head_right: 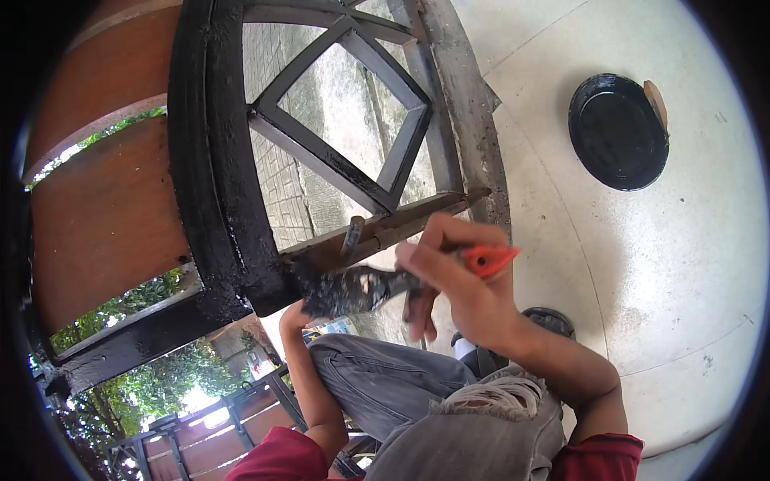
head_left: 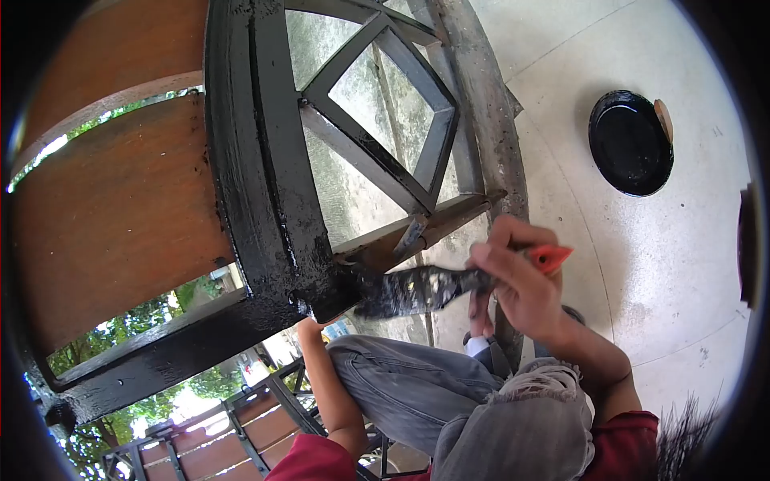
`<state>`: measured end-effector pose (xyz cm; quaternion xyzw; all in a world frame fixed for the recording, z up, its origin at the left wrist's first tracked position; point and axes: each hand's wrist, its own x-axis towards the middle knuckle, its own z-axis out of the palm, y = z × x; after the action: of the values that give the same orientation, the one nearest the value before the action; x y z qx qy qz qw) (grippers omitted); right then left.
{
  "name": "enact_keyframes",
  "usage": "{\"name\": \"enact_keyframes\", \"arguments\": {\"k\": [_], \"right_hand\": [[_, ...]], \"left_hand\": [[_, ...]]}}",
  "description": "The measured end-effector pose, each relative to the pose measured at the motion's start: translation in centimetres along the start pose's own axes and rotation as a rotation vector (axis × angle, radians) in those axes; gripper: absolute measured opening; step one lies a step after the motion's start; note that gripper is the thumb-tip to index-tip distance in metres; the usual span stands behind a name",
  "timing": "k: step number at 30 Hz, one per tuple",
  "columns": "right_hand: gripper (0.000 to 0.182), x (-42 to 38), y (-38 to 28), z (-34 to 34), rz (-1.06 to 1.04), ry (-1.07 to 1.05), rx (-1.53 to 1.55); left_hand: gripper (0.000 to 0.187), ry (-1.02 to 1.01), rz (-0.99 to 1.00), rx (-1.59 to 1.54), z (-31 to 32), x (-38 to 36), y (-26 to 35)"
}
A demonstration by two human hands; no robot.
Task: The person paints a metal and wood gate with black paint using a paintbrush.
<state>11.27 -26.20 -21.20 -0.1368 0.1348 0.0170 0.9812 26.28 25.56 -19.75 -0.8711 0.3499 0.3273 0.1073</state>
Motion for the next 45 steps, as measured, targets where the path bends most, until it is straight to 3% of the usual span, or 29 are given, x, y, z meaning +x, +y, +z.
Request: {"name": "enact_keyframes", "arguments": {"k": [6, 8, 9, 14, 16, 17, 22, 24, 28, 29, 32, 34, 38, 40, 45], "right_hand": [[0.023, 0.9, -0.1, -0.9, -0.026, 0.027, 0.149], [0.023, 0.7, 0.8, -0.6, -0.118, -0.077, -0.098], [0.022, 0.7, -0.1, -0.9, 0.016, -0.085, -0.061], [0.020, 1.4, -0.8, -0.8, -0.007, -0.003, 0.027], [0.022, 1.4, 0.4, -0.8, -0.123, -0.056, -0.203], [0.025, 1.3, -0.1, -1.1, -0.075, -0.048, -0.238], [0.028, 2.4, -3.4, -0.4, -0.248, 0.083, -0.197], [0.030, 4.1, -3.1, -0.4, -0.477, -0.263, -0.399], [0.025, 6.1, -5.2, -1.7, -0.565, -0.349, -0.615], [0.025, 6.3, -5.2, -1.3, -0.592, -0.304, -0.468], [0.028, 7.2, -4.8, 0.2, -0.641, -0.380, -0.479], [0.027, 7.3, -5.1, 0.0, -0.586, -0.408, -0.565], [0.027, 7.9, -6.3, -0.5, -0.667, -0.477, -0.686], [0.029, 7.7, -6.1, 0.2, -0.548, -0.417, -0.516], [0.028, 7.7, -6.0, -1.1, -0.495, -0.478, -0.585]], "left_hand": [[0.033, -0.042, -0.037, -0.019, -0.1, -0.5, -0.3], [0.033, -0.054, -0.044, -0.027, -0.2, -0.5, -0.2], [0.033, -0.057, -0.050, -0.031, -0.3, -0.4, -0.2], [0.033, -0.068, -0.082, -0.053, -0.3, -0.2, -0.6], [0.033, -0.070, -0.091, -0.060, -0.4, -0.2, -0.5], [0.033, -0.069, -0.099, -0.062, -0.5, -0.3, -0.6], [0.033, -0.063, -0.136, -0.076, -0.7, -0.7, -1.0], [0.033, -0.070, -0.140, -0.084, -0.8, -0.5, -1.0], [0.033, -0.061, -0.168, -0.099, -1.0, -0.6, -1.2], [0.033, -0.058, -0.177, -0.106, -0.9, -0.6, -1.1], [0.033, -0.044, -0.187, -0.122, -0.9, 0.2, -0.9], [0.033, -0.041, -0.193, -0.130, -1.2, 0.6, -1.0], [0.033, -0.022, -0.213, -0.145, -1.6, 1.4, -1.0], [0.033, -0.022, -0.220, -0.155, -1.6, 1.8, -0.8], [0.033, -0.025, -0.245, -0.179, -2.1, 2.2, -0.6]]}}
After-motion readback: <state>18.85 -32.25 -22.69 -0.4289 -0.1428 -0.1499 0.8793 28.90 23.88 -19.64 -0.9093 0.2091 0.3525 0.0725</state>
